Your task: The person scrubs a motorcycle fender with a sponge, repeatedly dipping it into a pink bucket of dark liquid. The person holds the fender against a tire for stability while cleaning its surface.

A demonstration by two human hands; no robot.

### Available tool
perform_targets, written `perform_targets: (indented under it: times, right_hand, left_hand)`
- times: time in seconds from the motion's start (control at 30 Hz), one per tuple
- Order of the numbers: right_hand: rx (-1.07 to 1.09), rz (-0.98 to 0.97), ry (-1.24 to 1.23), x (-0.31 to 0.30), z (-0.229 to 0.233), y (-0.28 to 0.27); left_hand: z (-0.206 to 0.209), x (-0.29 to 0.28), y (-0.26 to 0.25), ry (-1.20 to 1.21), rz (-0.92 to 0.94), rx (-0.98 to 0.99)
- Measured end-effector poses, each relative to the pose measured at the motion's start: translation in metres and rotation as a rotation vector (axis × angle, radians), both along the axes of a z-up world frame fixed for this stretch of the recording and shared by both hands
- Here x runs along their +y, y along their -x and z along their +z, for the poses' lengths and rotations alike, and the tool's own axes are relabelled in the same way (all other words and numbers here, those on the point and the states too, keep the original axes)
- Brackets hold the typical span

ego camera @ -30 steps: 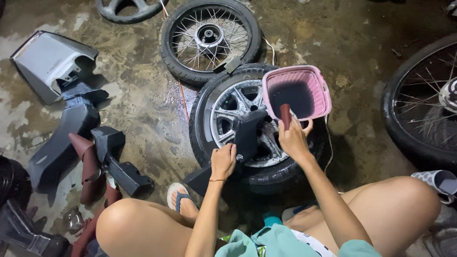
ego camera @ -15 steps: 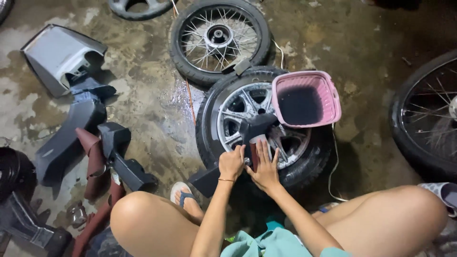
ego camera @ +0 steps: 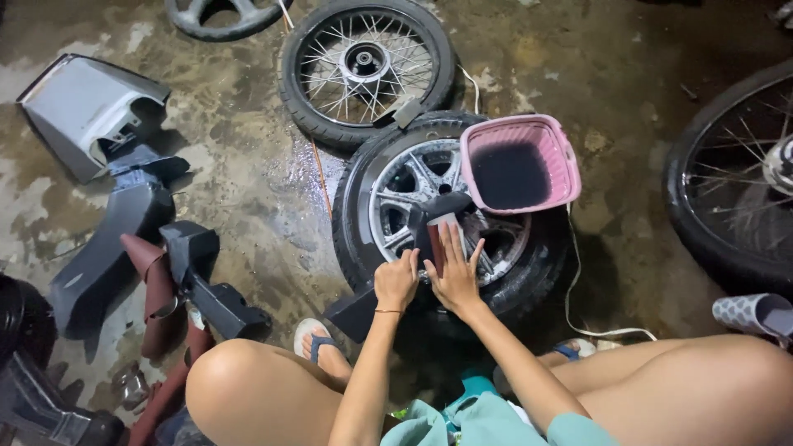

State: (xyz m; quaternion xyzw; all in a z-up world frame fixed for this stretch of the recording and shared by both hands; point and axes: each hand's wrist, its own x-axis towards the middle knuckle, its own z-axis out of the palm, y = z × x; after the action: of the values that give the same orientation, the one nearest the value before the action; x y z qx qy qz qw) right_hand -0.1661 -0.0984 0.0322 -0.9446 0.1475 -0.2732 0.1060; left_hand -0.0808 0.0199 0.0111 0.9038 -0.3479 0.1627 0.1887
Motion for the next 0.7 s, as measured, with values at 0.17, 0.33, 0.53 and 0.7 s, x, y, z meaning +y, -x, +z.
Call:
perform_targets:
  times: [0.17, 0.33, 0.53, 0.7]
  right_hand:
    - [0.059, -0.014, 0.012, 0.014, -0.015, 0.028]
    - [0.105, -0.009, 0.018, 0.030, -0.029, 0.053]
    - [0.165, -0.010, -0.033, 0.045, -0.027, 0.068]
    - [0.218, -0.001, -0.106, 0.044, -0.022, 0.067]
  left_hand:
    - [0.003, -0.001, 0.001, 0.001, 0.007, -0.013]
    - [0.008, -0.002, 0.002, -0.002, 0.010, -0.028]
    - [0.007, -0.001, 0.004, -0.003, 0.014, -0.046]
    - [-0.001, -0.002, 0.001, -0.007, 0.022, -0.066]
